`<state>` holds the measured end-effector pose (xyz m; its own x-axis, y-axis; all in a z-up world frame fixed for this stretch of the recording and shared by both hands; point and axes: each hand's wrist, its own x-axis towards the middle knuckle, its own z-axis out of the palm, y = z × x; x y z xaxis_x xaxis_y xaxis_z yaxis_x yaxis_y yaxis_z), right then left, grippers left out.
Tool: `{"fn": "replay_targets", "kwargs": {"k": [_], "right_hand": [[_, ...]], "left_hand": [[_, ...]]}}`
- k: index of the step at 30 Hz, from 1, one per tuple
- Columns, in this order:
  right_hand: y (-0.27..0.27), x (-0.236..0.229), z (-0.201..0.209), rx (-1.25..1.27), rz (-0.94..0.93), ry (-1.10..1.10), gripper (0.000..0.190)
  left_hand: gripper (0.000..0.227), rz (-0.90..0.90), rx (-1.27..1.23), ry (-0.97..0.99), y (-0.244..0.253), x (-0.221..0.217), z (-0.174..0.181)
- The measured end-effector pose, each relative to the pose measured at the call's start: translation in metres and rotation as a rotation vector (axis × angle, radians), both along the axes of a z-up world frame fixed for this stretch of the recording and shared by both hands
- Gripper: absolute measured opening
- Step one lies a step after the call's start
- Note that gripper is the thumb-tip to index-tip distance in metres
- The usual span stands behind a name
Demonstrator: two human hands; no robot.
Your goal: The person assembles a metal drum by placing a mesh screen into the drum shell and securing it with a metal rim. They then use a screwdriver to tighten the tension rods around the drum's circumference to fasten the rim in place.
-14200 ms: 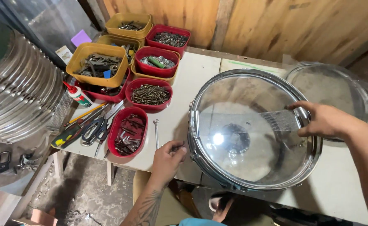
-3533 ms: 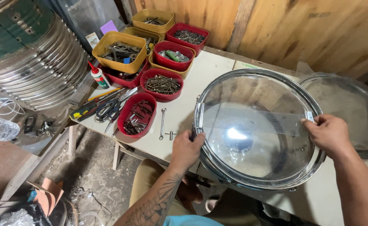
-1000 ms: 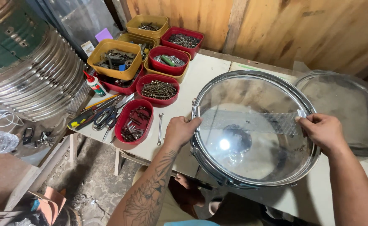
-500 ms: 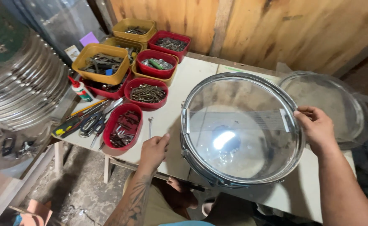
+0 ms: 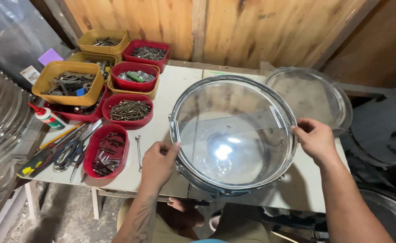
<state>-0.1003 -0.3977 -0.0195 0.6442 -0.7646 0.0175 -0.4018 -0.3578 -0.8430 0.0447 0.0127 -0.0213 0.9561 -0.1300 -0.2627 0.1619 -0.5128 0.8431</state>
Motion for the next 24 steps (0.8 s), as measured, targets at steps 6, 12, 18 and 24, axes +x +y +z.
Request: {"fn": "replay_targets", "kwargs": {"k": [6, 12, 18, 24], "right_hand": [[-0.017, 0.008, 0.012, 0.111, 0.032, -0.162, 0.037], [-0.002, 0.012, 0.048, 0.516, 0.162, -0.295, 0.008], [-0.002, 0.025, 0.069, 0.699, 0.188, -0.361, 0.013], [0.041, 0.043, 0.106, 0.712, 0.274, -0.469, 0.019]], "left_hand": [[0.034, 0.113, -0.224, 0.133, -0.009, 0.002, 0.016], [0.029, 0.283, -0.559, 0.316, -0.011, 0.005, 0.018], [0.026, 0.368, -0.601, 0.365, -0.014, -0.002, 0.02], [0.023, 0.461, -0.703, 0.327, -0.018, -0.003, 0.003]]}}
